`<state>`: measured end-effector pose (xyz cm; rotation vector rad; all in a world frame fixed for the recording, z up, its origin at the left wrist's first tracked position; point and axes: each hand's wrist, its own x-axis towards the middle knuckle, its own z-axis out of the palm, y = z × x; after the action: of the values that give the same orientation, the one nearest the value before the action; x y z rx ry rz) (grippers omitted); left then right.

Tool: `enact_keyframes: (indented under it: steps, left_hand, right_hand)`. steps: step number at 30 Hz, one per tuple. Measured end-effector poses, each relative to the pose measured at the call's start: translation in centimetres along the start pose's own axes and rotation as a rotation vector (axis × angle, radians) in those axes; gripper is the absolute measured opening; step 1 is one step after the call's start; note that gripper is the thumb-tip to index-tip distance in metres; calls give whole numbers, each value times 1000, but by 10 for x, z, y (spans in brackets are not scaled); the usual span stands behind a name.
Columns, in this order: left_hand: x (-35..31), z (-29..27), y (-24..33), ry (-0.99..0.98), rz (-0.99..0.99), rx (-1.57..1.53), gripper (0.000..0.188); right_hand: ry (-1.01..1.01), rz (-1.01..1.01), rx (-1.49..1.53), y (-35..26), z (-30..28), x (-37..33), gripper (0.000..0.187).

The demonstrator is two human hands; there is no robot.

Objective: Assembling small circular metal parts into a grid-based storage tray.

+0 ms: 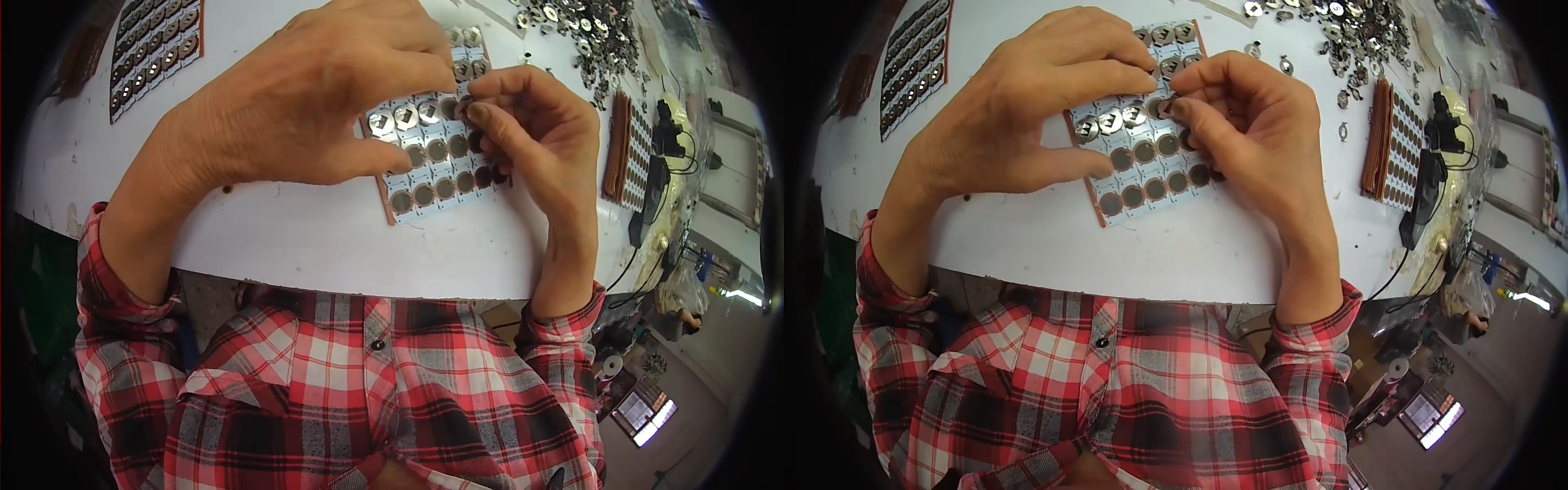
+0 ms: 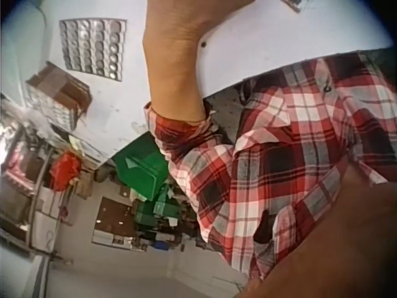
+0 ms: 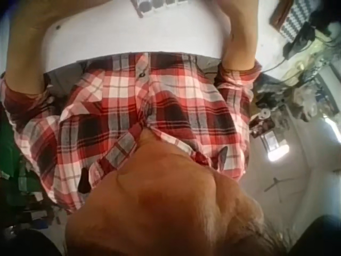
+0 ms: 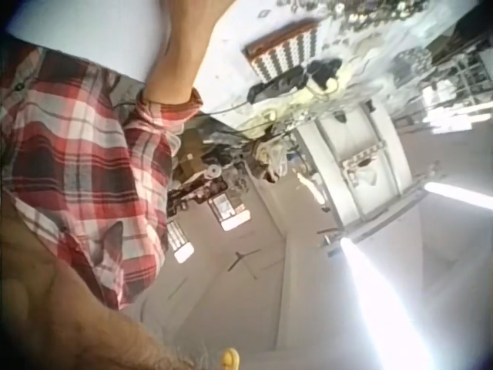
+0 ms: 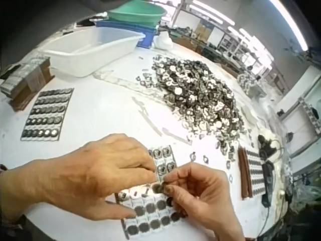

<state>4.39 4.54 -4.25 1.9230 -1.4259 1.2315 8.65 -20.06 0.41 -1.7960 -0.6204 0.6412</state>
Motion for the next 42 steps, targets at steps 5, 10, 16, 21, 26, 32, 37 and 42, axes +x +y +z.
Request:
enact_keyframes:
  steps: [5, 10, 16, 21, 26, 32, 37, 42]
  left_hand:
    - [1, -7, 10, -45, -126, 0, 52]
    - [1, -7, 13, -46, -152, 38, 52]
    - [3, -6, 20, -50, -217, 132, 50]
    - [2, -1, 19, -25, -205, 177, 48]
    - [13, 0, 27, -150, -502, 141, 48]
    - [67, -20, 67, -387, -996, 21, 52]
    - [65, -20, 69, -372, -967, 23, 55]
    - [67, -19, 71, -390, -983, 44, 59]
  right_hand:
    - [4, -58, -78, -3, 8, -4, 16]
    - [27, -72, -102, -1, 10, -4, 15]
    - [11, -119, -269, -5, 12, -6, 14]
    - [83, -113, -280, -5, 17, -5, 11]
    - [66, -139, -290, -2, 15, -3, 8]
    - [-30, -173, -243, -2, 5, 0, 8]
    - [-90, -78, -301, -9, 8, -2, 7]
    - [-36, -65, -356, -14, 17, -3, 5]
